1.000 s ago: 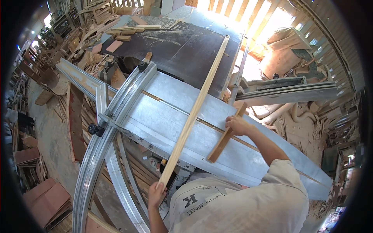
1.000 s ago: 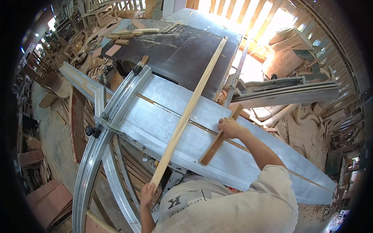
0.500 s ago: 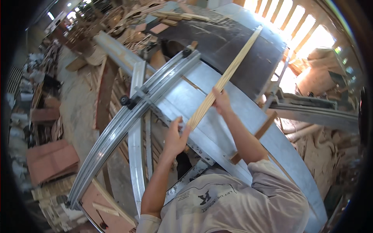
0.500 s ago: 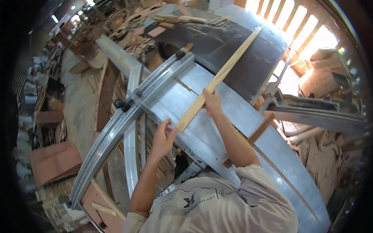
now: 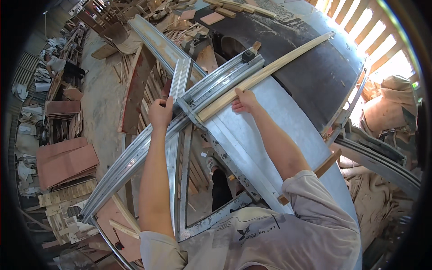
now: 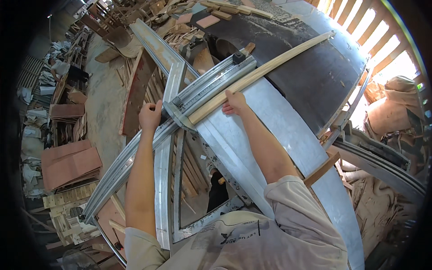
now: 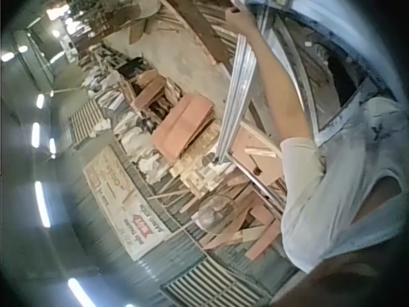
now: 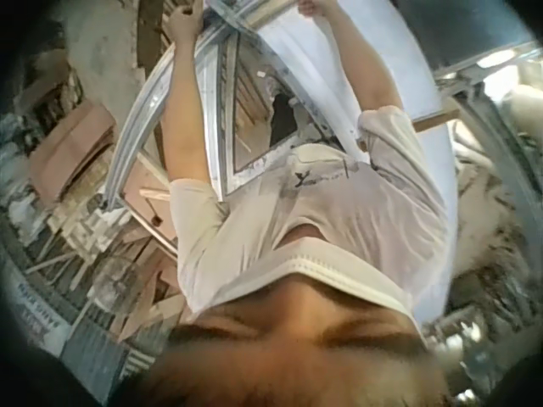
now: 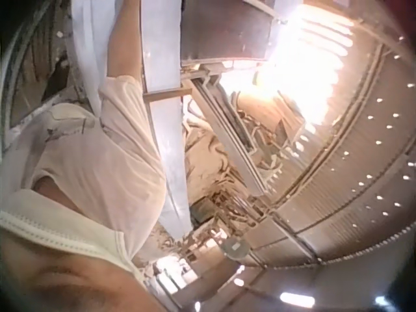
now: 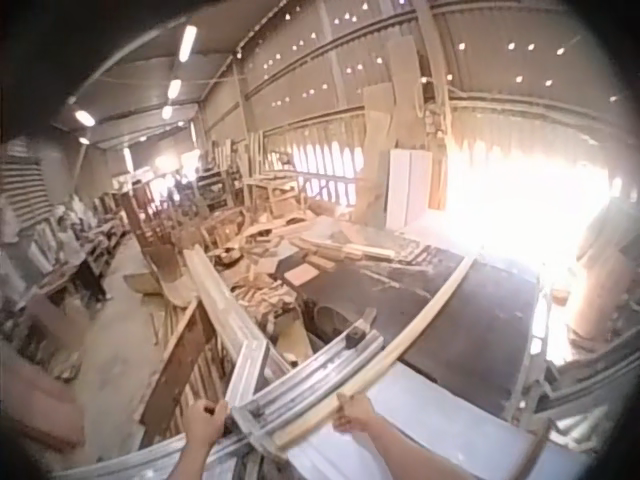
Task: The person cuts wooden strips using a sliding table saw, collects additional wooden planks from a pile on the floor, and cuts the collected planks on the saw table.
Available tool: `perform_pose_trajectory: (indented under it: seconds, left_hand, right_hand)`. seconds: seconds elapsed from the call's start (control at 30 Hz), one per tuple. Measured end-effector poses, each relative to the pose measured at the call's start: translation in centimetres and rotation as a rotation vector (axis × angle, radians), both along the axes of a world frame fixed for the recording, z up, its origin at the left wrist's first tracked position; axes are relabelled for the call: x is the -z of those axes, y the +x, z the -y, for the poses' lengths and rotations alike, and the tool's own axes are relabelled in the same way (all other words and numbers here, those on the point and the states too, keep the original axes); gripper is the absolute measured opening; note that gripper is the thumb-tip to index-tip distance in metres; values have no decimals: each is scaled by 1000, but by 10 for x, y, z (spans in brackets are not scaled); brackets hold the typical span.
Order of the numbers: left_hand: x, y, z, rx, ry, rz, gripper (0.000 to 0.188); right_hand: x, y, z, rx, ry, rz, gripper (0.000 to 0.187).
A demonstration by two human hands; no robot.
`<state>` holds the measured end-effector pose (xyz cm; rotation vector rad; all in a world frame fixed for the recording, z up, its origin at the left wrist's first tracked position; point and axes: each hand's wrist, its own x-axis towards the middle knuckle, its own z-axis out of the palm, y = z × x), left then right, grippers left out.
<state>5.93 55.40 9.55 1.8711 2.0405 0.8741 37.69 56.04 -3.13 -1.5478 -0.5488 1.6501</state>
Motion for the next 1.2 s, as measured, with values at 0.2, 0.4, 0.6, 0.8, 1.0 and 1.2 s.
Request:
perform_pose_trajectory:
  seconds: [0.2,0.4,0.6,0.8,1.0,1.2]
  left_hand:
    - [11,22,-8,-192,237,-197,36]
    - [21,24,-15,-210,252,-252,37]
    - [20,25,-17,-236,222,-313,37]
    - [21,29,-19,-259,201,-336,34]
    - [22,24,-19,-278,194,-342,33]
    - [18,25,-15,-262,227,-329,33]
  right_hand:
    - [-17,5,-10,-136,-55,302,55]
    - [-10,-1,-14,-76,10,369,58]
    - [-17,0,-19,-198,41,406,57]
    - [-21,2,-23,-216,6,423,58]
    - [-23,-1,-25,-276,40,454,58]
    - [-23,0,-23,-251,55,458,61]
